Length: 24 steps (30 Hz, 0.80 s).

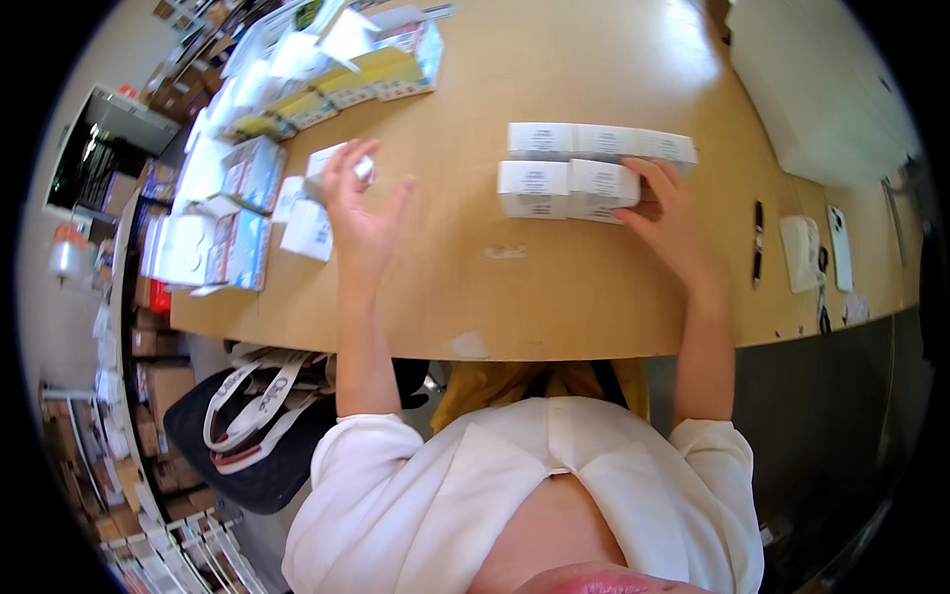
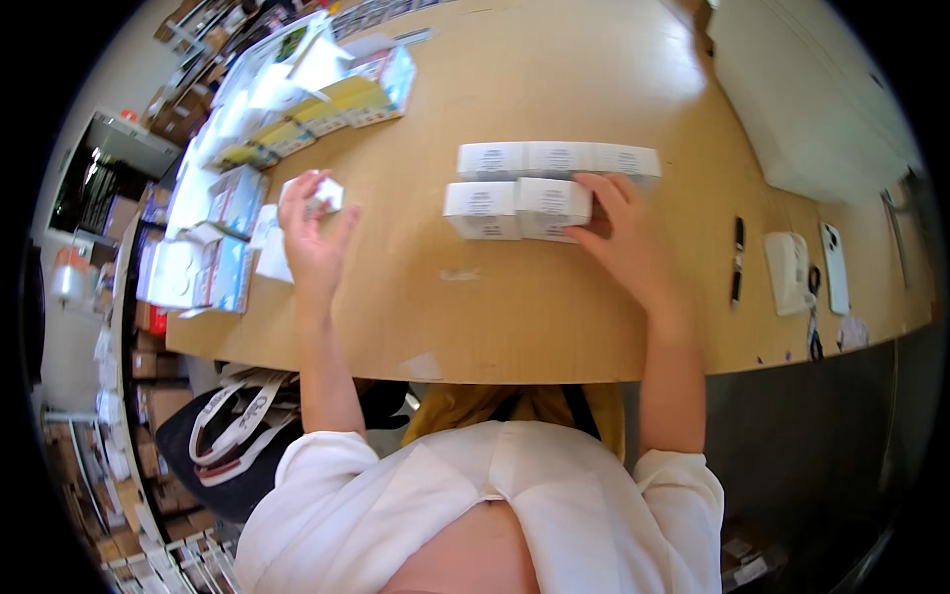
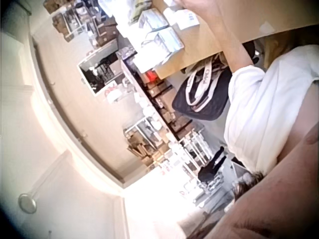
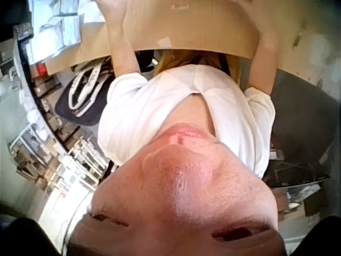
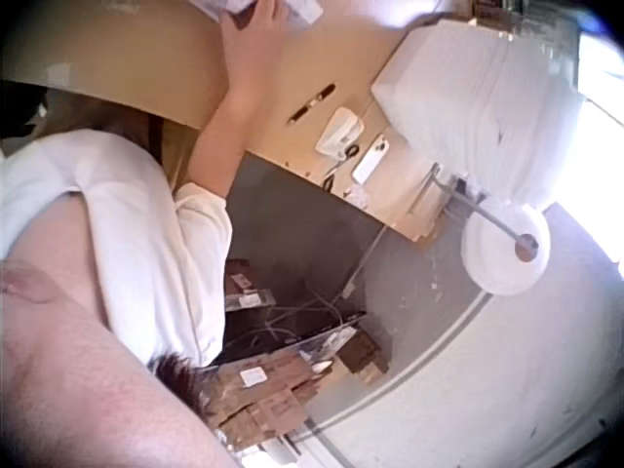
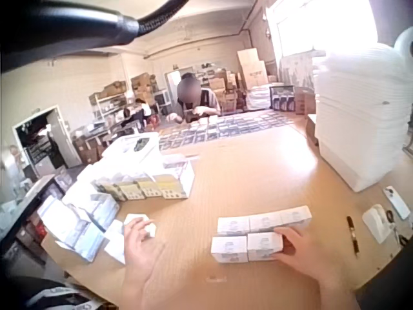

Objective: The person unpacks several small white boxes from larger display boxes on a table. They arrange the small boxes in rows, then use scissors to cut the tape on some of them. The person opens the boxes to reveal gold foil-wrapped items inside and places them on the table.

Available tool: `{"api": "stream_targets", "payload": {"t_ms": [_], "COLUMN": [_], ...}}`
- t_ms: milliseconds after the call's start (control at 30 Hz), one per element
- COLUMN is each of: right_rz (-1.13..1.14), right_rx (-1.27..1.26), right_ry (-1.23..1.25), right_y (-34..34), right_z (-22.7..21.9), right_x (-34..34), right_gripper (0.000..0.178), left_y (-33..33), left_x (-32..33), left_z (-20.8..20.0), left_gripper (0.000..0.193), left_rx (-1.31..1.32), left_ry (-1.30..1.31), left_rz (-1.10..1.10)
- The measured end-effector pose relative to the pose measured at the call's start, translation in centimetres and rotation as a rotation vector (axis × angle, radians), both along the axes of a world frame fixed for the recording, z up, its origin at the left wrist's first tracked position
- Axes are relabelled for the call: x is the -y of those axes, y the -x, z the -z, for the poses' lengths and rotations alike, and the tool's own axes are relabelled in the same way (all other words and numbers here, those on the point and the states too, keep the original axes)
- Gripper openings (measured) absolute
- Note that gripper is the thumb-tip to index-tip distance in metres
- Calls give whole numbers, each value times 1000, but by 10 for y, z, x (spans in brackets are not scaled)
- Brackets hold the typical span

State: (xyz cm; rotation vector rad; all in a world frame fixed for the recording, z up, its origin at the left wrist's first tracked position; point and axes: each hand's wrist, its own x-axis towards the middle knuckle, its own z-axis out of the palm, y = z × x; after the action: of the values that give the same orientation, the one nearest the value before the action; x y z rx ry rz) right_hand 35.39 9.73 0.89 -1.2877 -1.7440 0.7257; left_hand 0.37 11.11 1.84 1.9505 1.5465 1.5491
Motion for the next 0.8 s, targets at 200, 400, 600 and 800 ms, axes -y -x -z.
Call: {"api": "stream_targets", "payload": {"t_ms": [200, 400, 600, 800], "right_rz": [98, 104, 87, -325], "right_rx": [272, 230, 78, -397], "right_ry": [-273, -475, -451, -162], "right_y": [-2, 7, 5, 36], "right_z": [-4, -6, -6, -15], "right_x": [5, 1, 8, 31], "right_gripper": [48, 39, 34, 61], "left_y": [97, 124, 78, -44], "left_x": [29, 42, 54, 66], "left_z": [4, 20, 10, 12], "left_gripper": [71, 63, 45, 51], "left_rx": [-431, -161, 565, 827], "left_ry": [217, 486, 338, 443], "left_rz": [-862, -661, -179, 556]}}
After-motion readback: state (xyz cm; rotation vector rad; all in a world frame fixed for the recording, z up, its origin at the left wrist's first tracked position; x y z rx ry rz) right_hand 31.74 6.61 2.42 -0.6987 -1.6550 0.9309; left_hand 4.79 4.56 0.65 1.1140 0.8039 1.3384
